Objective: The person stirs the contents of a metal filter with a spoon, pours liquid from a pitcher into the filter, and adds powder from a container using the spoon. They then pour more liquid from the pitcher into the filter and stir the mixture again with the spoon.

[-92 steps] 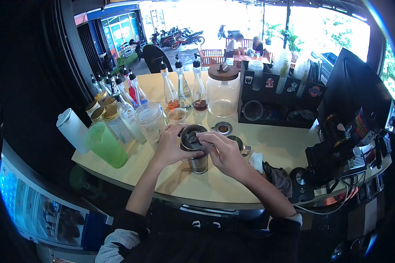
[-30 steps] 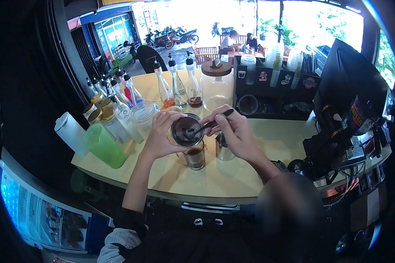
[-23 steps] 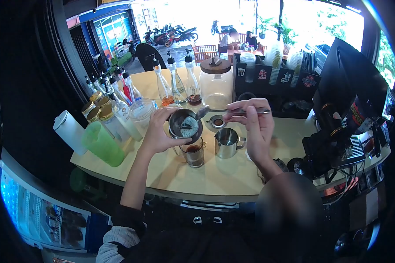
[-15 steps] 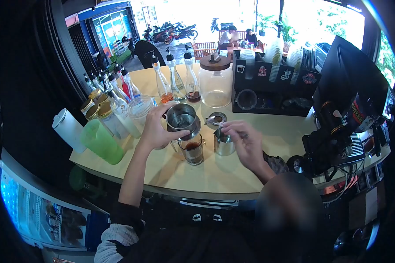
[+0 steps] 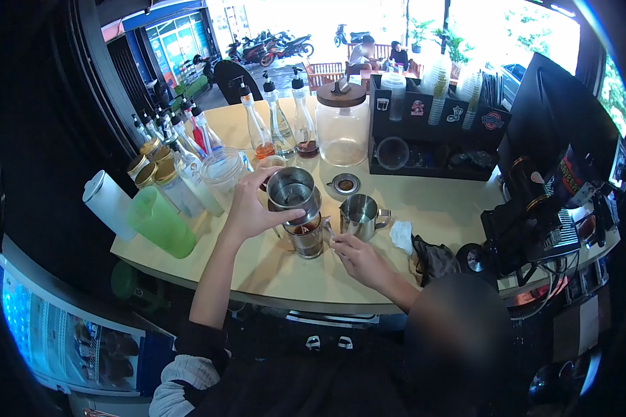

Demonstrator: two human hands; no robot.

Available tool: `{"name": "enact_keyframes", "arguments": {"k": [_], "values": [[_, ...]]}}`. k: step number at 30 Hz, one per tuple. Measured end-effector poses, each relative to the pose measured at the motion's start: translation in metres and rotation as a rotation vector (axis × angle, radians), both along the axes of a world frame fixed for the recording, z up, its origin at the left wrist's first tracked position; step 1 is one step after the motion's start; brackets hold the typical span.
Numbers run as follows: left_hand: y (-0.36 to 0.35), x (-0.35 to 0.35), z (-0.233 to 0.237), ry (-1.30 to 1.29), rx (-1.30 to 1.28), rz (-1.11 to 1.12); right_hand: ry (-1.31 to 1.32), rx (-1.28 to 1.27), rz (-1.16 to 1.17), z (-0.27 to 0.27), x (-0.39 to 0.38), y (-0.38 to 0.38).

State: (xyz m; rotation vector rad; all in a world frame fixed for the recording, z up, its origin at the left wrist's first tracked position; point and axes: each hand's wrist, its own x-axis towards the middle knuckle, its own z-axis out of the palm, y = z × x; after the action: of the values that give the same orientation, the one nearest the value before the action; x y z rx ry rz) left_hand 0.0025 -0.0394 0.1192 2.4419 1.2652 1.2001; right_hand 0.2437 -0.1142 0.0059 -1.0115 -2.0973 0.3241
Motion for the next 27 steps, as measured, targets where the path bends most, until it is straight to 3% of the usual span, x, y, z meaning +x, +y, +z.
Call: {"name": "enact_keyframes", "arguments": {"k": [17, 22, 27], "values": [[-0.007, -0.002, -0.011, -0.008, 0.161, -0.138, -0.156, -0.057, 0.018, -0.024, -0.011, 0.005], [-0.007, -0.001, -0.014, -0.038, 0.094, -0.124, -0.177, -0.023, 0.006, -0.033, -0.009, 0.007], [-0.008, 0.0, -0.009, -0.002, 0.099, -0.107, -0.204, 0.027, -0.019, 0.003, -0.006, -0.008]]}}
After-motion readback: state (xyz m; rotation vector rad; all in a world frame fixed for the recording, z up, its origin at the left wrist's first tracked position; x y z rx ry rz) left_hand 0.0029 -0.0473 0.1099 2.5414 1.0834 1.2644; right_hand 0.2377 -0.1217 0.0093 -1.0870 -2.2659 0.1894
